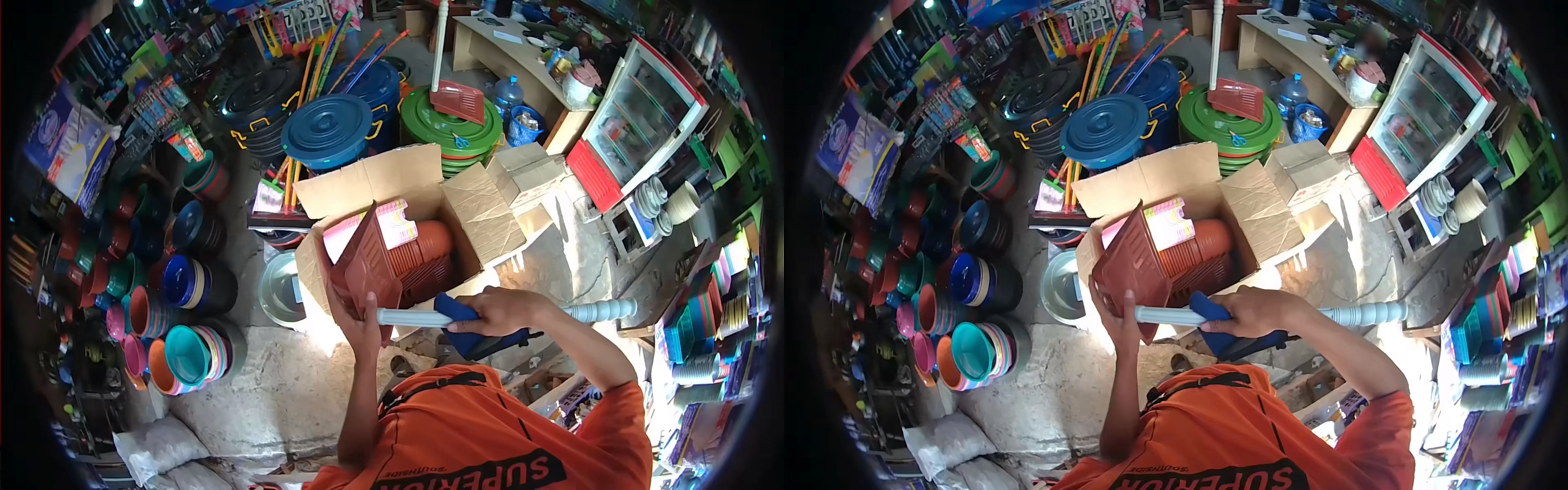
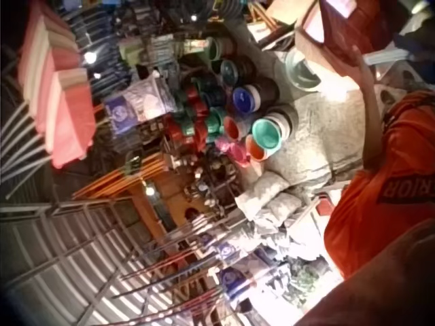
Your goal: Cleaning a plastic dustpan and assembling it with a handle.
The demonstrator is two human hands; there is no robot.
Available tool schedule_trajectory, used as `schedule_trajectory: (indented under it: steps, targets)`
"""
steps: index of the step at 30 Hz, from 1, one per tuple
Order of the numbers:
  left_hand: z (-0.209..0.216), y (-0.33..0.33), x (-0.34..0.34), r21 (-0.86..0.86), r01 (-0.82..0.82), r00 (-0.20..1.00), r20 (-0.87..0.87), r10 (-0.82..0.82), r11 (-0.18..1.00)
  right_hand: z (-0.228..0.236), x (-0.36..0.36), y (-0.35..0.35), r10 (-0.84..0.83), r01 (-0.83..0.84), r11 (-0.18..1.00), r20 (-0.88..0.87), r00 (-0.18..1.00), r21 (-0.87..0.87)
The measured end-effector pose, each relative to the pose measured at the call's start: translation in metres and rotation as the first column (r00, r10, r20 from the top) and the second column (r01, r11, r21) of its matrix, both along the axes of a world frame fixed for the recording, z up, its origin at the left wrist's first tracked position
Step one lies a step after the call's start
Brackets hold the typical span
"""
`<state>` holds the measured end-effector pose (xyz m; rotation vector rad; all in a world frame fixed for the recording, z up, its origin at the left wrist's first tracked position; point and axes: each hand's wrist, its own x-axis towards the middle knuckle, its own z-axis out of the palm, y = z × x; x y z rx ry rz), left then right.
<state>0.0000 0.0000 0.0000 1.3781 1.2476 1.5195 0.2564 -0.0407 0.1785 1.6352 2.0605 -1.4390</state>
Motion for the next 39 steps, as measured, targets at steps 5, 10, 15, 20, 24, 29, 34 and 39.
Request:
schedule_trajectory:
  steps: [5, 10, 15, 20, 24, 29, 34, 39]
  targets:
    - [-0.005, -0.02, 0.009, -0.184, -0.063, 0.996, 0.045, 0.073, 0.981, -0.003, 0.013, -0.006, 0.018, 0.013, 0.976, -0.14, 0.99, 0.217]
    - [-0.058, -0.014, -0.025, -0.361, -0.065, 0.984, 0.134, 0.121, 0.93, 0.025, 0.041, -0.015, -0.09, 0.292, 0.772, -0.357, 0.93, 0.565]
    - [-0.1, -0.022, -0.074, -0.516, -0.037, 0.959, 0.223, 0.176, 0.856, 0.051, 0.08, -0.026, -0.47, 0.807, 0.458, -0.669, 0.576, 0.373]
    - [-0.126, -0.037, -0.113, -0.586, 0.176, 0.799, 0.555, 0.233, 0.791, 0.007, 0.109, -0.024, -0.625, 0.937, 0.269, -0.7, 0.347, 0.224]
    - [-0.127, -0.057, -0.119, -0.417, 0.451, 0.552, 0.825, 0.121, 0.789, -0.103, 0.087, -0.019, -0.775, 0.969, 0.222, -0.583, 0.244, 0.11]
    - [-0.138, -0.078, -0.118, -0.452, 0.342, 0.539, 0.813, 0.222, 0.824, -0.232, 0.043, -0.01, -0.777, 0.937, 0.34, -0.584, 0.236, -0.073]
    - [-0.11, -0.11, -0.111, -0.43, 0.37, 0.479, 0.848, 0.227, 0.824, -0.264, -0.012, -0.008, -0.775, 0.78, 0.545, -0.539, 0.33, -0.306]
    - [-0.133, -0.148, -0.121, -0.495, 0.214, 0.457, 0.813, 0.361, 0.842, -0.27, -0.047, -0.007, -0.641, 0.553, 0.759, -0.545, 0.54, -0.344]
